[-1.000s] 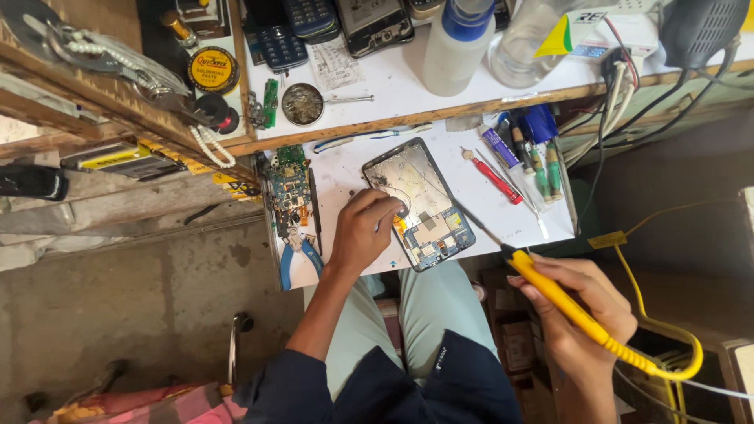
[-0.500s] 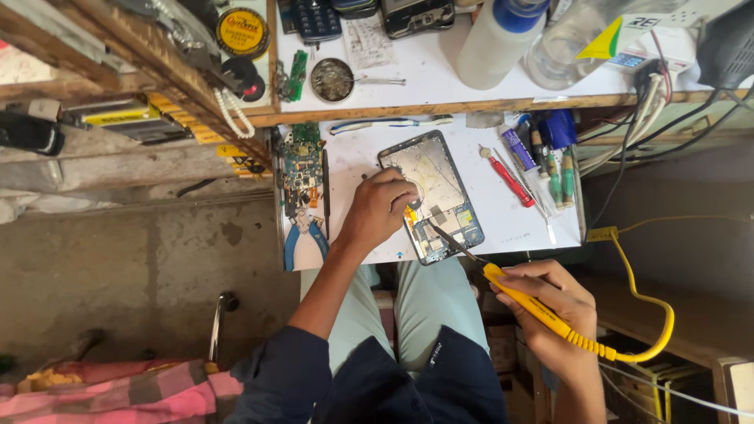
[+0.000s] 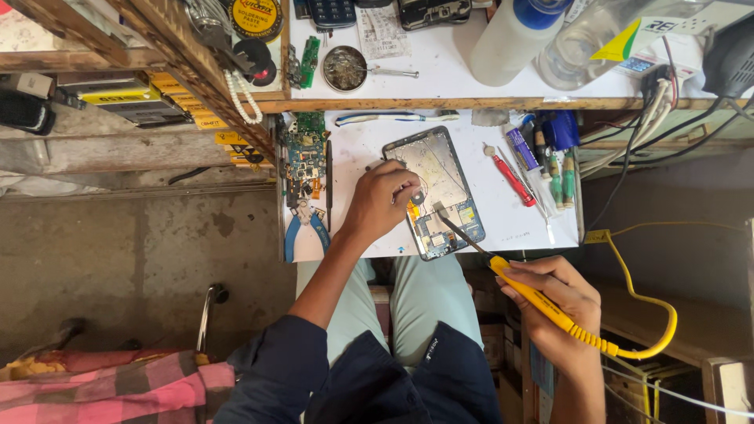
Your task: The person sits at a repair bench and solders components on a disassembled tablet lying on the work surface. They hold a soldering iron in one hand and solder wire in the other, applying solder to points on the exposed board and repositioning the tablet between soldering passes.
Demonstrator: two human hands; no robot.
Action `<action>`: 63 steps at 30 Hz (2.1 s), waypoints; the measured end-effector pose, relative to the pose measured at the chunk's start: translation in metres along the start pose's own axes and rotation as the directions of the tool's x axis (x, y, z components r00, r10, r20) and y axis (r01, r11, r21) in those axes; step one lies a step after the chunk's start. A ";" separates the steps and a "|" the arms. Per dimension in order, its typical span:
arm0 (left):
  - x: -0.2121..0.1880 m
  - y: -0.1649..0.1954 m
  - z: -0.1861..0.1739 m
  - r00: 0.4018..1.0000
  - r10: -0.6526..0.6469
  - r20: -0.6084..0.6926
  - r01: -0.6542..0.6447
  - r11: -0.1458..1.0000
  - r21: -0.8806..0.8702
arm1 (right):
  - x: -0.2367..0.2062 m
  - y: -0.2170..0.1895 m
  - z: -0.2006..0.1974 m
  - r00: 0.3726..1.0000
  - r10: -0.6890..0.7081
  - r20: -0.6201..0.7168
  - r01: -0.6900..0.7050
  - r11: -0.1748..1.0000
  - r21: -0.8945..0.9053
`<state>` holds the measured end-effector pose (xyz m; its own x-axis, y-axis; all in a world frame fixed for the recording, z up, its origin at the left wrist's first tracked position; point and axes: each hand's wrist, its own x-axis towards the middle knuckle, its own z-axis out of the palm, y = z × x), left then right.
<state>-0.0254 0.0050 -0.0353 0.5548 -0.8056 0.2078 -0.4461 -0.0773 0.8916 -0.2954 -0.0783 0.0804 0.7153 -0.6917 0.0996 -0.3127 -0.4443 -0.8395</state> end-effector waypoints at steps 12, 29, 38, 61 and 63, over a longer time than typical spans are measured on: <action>0.000 -0.003 0.004 0.996 0.064 -0.059 -0.064 0.998 0.009 | 0.008 -0.007 -0.001 0.996 -0.061 0.066 0.066 0.995 -0.070; 0.006 -0.003 0.002 0.997 0.042 -0.069 -0.044 0.999 -0.028 | 0.007 -0.011 -0.003 0.999 -0.035 0.039 0.037 0.998 -0.054; 0.006 -0.010 0.002 0.989 0.014 -0.146 -0.026 0.996 -0.084 | 0.010 -0.018 -0.004 0.997 -0.057 0.053 0.061 0.995 -0.074; 0.007 -0.008 0.004 0.987 0.039 -0.156 -0.049 0.997 -0.061 | 0.020 -0.029 -0.004 0.985 -0.124 0.121 0.147 0.968 -0.205; 0.007 -0.008 0.003 0.988 0.037 -0.150 -0.047 0.997 -0.061 | 0.019 -0.028 -0.004 0.984 -0.126 0.123 0.149 0.968 -0.200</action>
<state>-0.0201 -0.0022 -0.0426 0.6368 -0.7108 0.2988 -0.4279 -0.0034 0.9038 -0.2757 -0.0812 0.1084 0.8203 -0.5550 0.1382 -0.3212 -0.6470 -0.6915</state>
